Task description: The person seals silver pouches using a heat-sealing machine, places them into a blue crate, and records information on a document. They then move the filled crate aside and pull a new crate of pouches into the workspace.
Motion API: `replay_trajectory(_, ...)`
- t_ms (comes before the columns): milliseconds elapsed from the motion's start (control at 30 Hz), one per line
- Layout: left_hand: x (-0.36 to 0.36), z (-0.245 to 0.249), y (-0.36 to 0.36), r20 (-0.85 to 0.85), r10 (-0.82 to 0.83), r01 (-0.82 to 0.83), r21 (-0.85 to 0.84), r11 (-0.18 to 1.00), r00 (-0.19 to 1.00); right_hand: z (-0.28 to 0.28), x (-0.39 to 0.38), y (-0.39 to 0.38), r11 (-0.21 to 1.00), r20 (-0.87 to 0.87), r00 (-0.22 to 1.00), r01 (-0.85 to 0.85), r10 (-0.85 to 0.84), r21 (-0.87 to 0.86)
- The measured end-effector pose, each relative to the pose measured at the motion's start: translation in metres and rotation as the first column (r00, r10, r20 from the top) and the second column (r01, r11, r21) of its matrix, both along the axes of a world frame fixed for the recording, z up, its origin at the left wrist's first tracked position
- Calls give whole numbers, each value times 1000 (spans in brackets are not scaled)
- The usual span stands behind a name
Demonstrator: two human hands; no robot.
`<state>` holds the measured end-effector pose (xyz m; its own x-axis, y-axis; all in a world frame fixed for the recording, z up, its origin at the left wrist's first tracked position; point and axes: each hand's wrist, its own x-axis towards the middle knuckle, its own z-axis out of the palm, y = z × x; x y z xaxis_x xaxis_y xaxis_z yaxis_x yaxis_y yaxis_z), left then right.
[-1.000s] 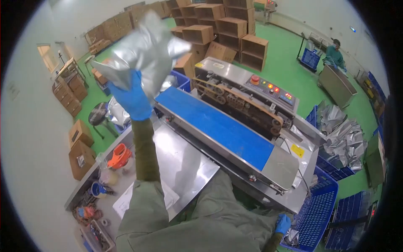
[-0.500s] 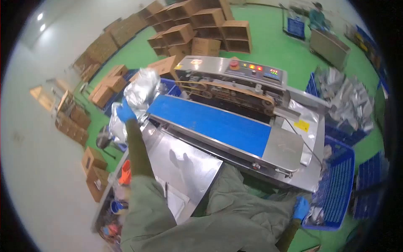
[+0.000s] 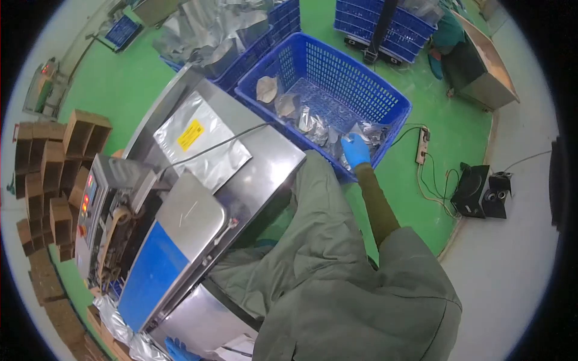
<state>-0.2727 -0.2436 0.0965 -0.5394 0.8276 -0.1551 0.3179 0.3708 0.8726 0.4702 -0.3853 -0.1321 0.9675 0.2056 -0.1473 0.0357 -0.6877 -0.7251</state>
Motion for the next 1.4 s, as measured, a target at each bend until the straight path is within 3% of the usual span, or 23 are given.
replay_trajectory(67, 21, 16, 3, -139, -80, 70, -75, 995, 987, -12, 33, -3, 998, -122, 992, 14, -21, -58)
replay_trajectory(133, 40, 27, 4, -252, -191, 160, -140, 977, 949, -39, 56, 0, 974, -147, 966, 220, -211, 45)
replay_trajectory(167, 46, 31, 5, -285, -241, 197, -175, 965, 928, -102, 83, -4, 930, -156, 922, 330, -354, -160)
replay_trajectory(233, 61, 34, 5, -325, -324, 256, -234, 938, 889, -119, 100, -10, 925, -184, 921, 297, -343, -238)
replay_trajectory(367, 82, 34, 5, -344, -410, 322, -285, 903, 845, -185, 135, -34, 804, -312, 950, -204, 25, -558)
replay_trajectory(433, 88, 32, 6, -293, -427, 352, -276, 895, 856, -217, 143, -43, 790, -208, 978, -121, -9, -601)
replay_trajectory(467, 91, 34, 7, -294, -425, 352, -272, 896, 856, -222, 140, -46, 789, -86, 983, 76, -162, -610)
replay_trajectory(567, 103, 44, 6, -350, -532, 449, -294, 844, 771, -124, 107, -22, 810, 85, 996, 29, 26, -586)
replay_trajectory(667, 135, 53, 0, -400, -481, 406, -261, 876, 780, -130, 119, -17, 880, 190, 980, 40, 58, -473)
replay_trajectory(767, 122, 55, 1, -632, -534, 530, -221, 819, 562, -63, 143, -10, 849, 218, 943, -108, 252, -517)
replay_trajectory(833, 106, 42, 15, -437, -428, 459, -38, 887, 791, -25, 170, -4, 779, 269, 848, -235, 457, -581)
replay_trajectory(867, 107, 47, 19, -399, -437, 454, -57, 889, 806, -6, 175, -3, 770, 285, 832, -238, 477, -592)
replay_trajectory(900, 98, 46, 37, -229, -399, 362, -188, 913, 888, 63, 156, 8, 728, 291, 771, -302, 566, -616)
replay_trajectory(967, 170, 65, 50, -87, -310, 313, 29, 949, 947, 175, 119, 23, 665, 291, 666, -413, 687, -622)
replay_trajectory(1000, 190, 77, 46, -45, -615, 612, 183, 770, 787, 221, 105, 29, 651, 297, 627, -463, 720, -602)
replay_trajectory(1033, 201, 72, 60, -129, -640, 649, 252, 718, 758, 269, 86, 33, 635, 309, 571, -554, 760, -538)
replay_trajectory(1100, 237, 76, 92, 96, -707, 598, 461, 655, 701, 361, 35, 37, 651, 307, 576, -694, 758, -307)
replay_trajectory(1133, 271, 89, 92, 78, -664, 545, 504, 670, 744, 401, 10, 37, 678, 272, 632, -723, 726, -131)
replay_trajectory(1200, 320, 90, 109, -94, -635, 548, 611, 571, 767, 459, -20, 37, 590, 350, 519, -797, 780, -132)
replay_trajectory(1233, 353, 129, 91, 209, -723, 621, 392, 679, 659, 480, -38, 40, 554, 379, 472, -820, 796, -142)
replay_trajectory(1300, 390, 149, 82, -34, -896, 732, 591, 339, 443, 511, -71, 50, 547, 415, 493, -837, 765, -15)
replay_trajectory(1333, 403, 153, 95, -481, -729, 778, 619, 110, 487, 523, -96, 72, 467, 455, 400, -883, 796, -40)
replay_trajectory(1400, 408, 151, 118, -577, -511, 743, 638, 204, 637, 509, -111, 100, 357, 526, 294, -934, 798, -21)
